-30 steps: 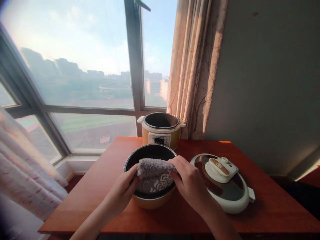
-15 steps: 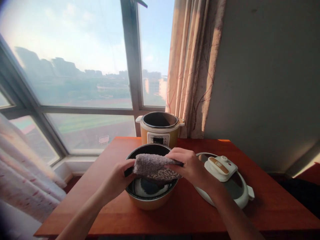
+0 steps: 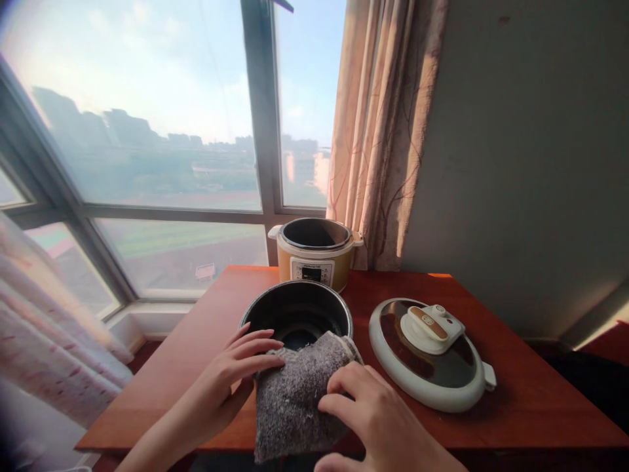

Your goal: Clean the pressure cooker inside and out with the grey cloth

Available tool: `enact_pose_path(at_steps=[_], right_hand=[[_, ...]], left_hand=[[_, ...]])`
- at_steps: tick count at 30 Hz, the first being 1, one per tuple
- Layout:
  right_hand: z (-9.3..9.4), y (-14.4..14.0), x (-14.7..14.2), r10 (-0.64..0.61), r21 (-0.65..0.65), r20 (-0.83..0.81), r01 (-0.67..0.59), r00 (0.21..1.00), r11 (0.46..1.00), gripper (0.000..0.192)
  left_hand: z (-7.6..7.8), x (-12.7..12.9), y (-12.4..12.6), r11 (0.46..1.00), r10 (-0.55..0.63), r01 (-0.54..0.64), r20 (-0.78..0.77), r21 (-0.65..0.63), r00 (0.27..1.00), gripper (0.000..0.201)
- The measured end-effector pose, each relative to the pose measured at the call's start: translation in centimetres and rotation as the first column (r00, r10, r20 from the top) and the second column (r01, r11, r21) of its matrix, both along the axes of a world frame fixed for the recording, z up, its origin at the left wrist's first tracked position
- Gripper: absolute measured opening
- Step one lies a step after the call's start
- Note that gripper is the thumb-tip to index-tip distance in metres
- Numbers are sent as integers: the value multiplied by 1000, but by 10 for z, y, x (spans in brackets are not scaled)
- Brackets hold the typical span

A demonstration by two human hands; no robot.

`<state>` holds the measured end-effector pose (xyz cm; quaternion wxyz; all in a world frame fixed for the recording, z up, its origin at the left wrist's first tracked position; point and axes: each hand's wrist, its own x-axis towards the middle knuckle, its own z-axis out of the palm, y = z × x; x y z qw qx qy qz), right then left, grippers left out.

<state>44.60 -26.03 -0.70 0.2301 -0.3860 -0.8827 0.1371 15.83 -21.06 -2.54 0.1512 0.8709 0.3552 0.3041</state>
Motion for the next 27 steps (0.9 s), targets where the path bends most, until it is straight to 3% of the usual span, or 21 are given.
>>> enact_pose_path(at_steps=[2, 5, 9, 16, 21, 27], right_hand=[[6, 4, -5, -46, -30, 9, 46, 999, 998, 17], [10, 15, -17, -126, -3, -21, 126, 992, 992, 23], [7, 28, -42, -27, 2, 36, 27, 999, 1000, 74], [-14, 34, -80, -122, 116, 272, 94, 954, 989, 37], [-28, 37, -72, -108, 189, 267, 58, 958, 980, 45], [-30, 47, -31, -1, 201, 239, -48, 971, 978, 54]], left_hand=[[-13, -1, -2, 996, 79, -81, 36, 34, 996, 43], [-31, 2, -5, 977, 189, -200, 132, 80, 973, 33], [-44, 8, -6, 970, 197, -221, 208, 100, 958, 27], [-41, 3, -6, 976, 134, -162, 185, 144, 974, 26], [-41, -12, 5, 964, 8, -19, 44, 266, 999, 18], [-49, -26, 22, 939, -60, 58, -3, 339, 998, 17]])
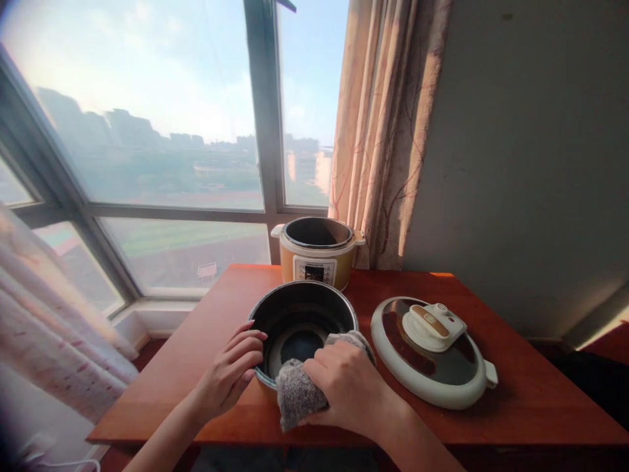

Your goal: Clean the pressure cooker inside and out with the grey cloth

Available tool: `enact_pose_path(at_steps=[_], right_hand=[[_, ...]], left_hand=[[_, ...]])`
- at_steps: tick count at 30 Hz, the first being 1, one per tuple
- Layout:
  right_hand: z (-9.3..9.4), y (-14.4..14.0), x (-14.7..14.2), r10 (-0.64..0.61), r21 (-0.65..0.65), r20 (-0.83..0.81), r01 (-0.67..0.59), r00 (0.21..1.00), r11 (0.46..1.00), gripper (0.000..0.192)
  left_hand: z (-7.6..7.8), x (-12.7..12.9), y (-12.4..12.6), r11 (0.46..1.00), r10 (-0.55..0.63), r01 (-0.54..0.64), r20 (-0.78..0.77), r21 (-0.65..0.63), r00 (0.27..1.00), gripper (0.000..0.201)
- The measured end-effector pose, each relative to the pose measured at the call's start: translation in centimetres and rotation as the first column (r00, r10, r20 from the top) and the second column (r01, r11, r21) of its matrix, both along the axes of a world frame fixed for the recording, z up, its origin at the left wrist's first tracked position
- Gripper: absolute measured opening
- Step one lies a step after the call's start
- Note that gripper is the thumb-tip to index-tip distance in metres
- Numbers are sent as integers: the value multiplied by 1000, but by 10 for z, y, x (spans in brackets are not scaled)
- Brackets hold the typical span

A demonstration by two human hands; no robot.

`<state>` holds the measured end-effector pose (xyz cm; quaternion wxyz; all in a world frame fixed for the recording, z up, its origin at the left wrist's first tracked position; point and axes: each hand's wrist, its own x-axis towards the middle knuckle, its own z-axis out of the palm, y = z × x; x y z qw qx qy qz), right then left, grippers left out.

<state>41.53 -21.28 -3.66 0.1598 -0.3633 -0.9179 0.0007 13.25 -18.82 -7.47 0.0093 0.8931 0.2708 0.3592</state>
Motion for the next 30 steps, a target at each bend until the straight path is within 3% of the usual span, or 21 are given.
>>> enact_pose_path(at_steps=[4, 8, 11, 14, 16, 18, 20, 22, 25, 30], right_hand=[[1, 2, 18, 12, -17, -64, -13, 998, 1000, 50], [-8, -4, 11, -59, 4, -136, 60, 989, 998, 47], [-12, -9, 1, -97, 20, -161, 102, 982, 995, 44], [-13, -15, -6, -140, 28, -175, 147, 975, 989, 40], [-13, -20, -12, -169, 36, -189, 179, 967, 983, 39], [-12, -24, -19, -187, 45, -205, 200, 961, 979, 39], [-12, -27, -28, -202, 58, -214, 219, 956, 974, 39], [-13, -29, -38, -214, 80, -222, 237, 951, 968, 41], [-16, -29, -52, -226, 109, -248, 260, 942, 960, 42], [-19, -27, -56, -193, 140, -269, 237, 944, 961, 44]], left_hand=[[-1, -2, 9, 1000, -22, 22, 20, -17, 1000, 21], [-2, -1, 10, 999, -11, 14, 90, -31, 996, 28], [-7, 3, 1, 995, 85, -74, 166, -69, 982, 32], [-16, 10, -14, 961, 242, -194, 255, -198, 936, 38], [-23, 16, -23, 911, 365, -244, 375, -332, 852, 43], [-28, 23, -30, 840, 492, -232, 508, -491, 707, 50], [-29, 30, -31, 757, 587, -135, 575, -639, 570, 57], [-25, 35, -29, 688, 630, -11, 589, -726, 506, 63], [-14, 41, -24, 654, 632, 62, 590, -754, 503, 76], [-10, 42, -16, 691, 578, 31, 578, -722, 576, 76]])
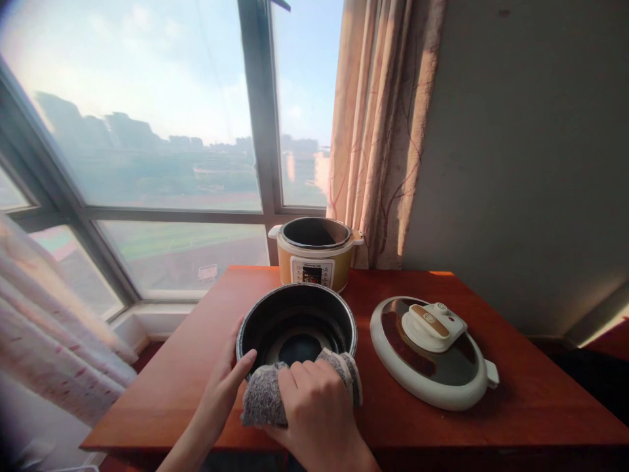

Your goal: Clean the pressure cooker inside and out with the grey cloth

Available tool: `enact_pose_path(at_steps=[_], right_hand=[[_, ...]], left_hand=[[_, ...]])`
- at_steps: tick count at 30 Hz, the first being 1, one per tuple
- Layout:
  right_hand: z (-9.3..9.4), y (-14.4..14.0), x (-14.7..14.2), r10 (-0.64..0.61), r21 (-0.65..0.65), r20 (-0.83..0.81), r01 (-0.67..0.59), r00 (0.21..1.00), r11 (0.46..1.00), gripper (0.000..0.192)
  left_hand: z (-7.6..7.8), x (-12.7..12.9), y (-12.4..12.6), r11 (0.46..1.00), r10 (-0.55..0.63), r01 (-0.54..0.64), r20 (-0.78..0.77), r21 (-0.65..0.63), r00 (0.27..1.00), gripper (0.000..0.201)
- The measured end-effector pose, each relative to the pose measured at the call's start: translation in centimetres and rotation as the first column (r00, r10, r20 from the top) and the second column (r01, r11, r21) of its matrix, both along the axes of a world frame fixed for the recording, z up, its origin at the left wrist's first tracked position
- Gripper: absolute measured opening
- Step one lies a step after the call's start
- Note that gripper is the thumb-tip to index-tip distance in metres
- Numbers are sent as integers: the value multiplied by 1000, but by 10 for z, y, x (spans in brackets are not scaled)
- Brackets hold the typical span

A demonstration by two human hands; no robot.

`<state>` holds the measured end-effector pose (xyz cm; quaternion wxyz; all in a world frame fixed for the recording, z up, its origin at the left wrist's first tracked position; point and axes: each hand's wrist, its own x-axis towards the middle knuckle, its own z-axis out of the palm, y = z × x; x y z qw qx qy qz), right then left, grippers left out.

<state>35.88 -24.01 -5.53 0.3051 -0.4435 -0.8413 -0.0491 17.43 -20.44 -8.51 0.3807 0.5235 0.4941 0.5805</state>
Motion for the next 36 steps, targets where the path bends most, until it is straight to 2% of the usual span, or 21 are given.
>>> enact_pose_path(at_steps=[10, 16, 23, 27, 31, 36], right_hand=[[0, 4, 19, 97, -51, 57, -95, 994, 994, 47], [5, 13, 44, 180, -134, 79, -169, 980, 977, 54], [14, 15, 65, 189, -255, 69, -166, 980, 953, 52], [12, 11, 66, 176, -241, 33, -163, 984, 957, 48], [7, 8, 59, 137, -200, 9, -133, 991, 971, 37], [1, 3, 49, 67, -169, -53, -75, 996, 983, 33]], left_hand=[[-11, -18, 11, 989, -58, 83, -200, 122, 978, 72], [-12, -21, 21, 986, -64, 91, -187, 139, 980, 77], [-2, -28, 45, 948, -277, 292, -128, 128, 952, 86], [2, -30, 52, 924, -360, 368, -92, 106, 929, 86], [-3, -22, 49, 942, -310, 314, -48, 117, 950, 79], [-10, -6, 37, 988, -129, 116, 138, 100, 982, 77]])
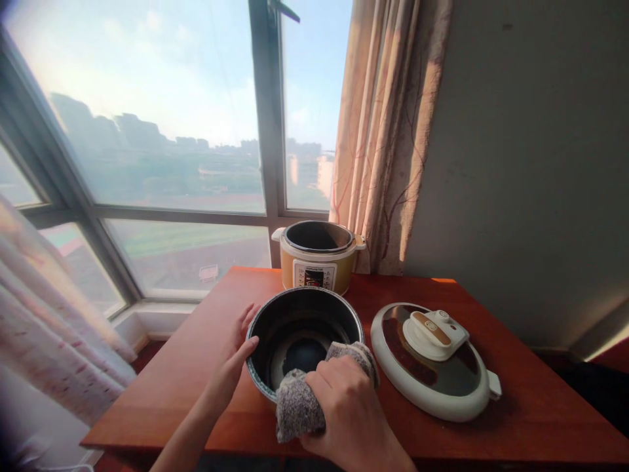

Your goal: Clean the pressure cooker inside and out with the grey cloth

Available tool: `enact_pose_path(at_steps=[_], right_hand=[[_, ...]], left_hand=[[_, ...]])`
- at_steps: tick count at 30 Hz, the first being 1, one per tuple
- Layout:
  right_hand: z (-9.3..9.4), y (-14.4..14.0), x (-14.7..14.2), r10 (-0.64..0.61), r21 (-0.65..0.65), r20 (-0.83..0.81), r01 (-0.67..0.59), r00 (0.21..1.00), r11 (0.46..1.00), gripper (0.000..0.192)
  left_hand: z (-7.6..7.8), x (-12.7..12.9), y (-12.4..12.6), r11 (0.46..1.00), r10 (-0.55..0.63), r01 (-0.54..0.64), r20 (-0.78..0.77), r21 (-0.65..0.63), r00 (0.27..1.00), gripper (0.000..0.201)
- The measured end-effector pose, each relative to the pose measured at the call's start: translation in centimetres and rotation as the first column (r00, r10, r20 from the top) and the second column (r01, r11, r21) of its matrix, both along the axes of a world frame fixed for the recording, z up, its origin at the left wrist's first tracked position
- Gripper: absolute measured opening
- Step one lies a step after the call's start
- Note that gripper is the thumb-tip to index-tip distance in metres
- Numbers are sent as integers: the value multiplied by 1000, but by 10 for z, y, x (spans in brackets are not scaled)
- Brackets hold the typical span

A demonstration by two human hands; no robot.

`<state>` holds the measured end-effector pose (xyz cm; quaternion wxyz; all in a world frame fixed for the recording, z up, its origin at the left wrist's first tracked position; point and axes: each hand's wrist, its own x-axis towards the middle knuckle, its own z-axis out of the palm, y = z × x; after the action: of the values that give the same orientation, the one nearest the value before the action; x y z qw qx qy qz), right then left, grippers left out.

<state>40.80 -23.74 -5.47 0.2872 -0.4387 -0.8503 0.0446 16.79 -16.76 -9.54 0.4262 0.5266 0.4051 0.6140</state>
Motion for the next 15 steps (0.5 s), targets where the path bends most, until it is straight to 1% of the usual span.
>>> enact_pose_path(at_steps=[3, 7, 11, 15], right_hand=[[-4, -3, -8, -34, 14, -25, 34, 999, 999, 31], [-9, -5, -19, -49, 65, -11, 49, 999, 997, 29], [-11, -6, -29, -41, 112, -23, 43, 999, 993, 36], [-14, -8, -35, -34, 137, -50, 41, 998, 990, 41]], left_hand=[[4, 6, -13, 993, 96, -95, 15, -74, 995, 73], [8, 13, -33, 981, 133, -135, -26, -137, 991, 75], [2, 17, -46, 974, 188, -193, -57, -121, 981, 77], [-5, 19, -47, 980, 176, -187, -135, -68, 975, 77]])
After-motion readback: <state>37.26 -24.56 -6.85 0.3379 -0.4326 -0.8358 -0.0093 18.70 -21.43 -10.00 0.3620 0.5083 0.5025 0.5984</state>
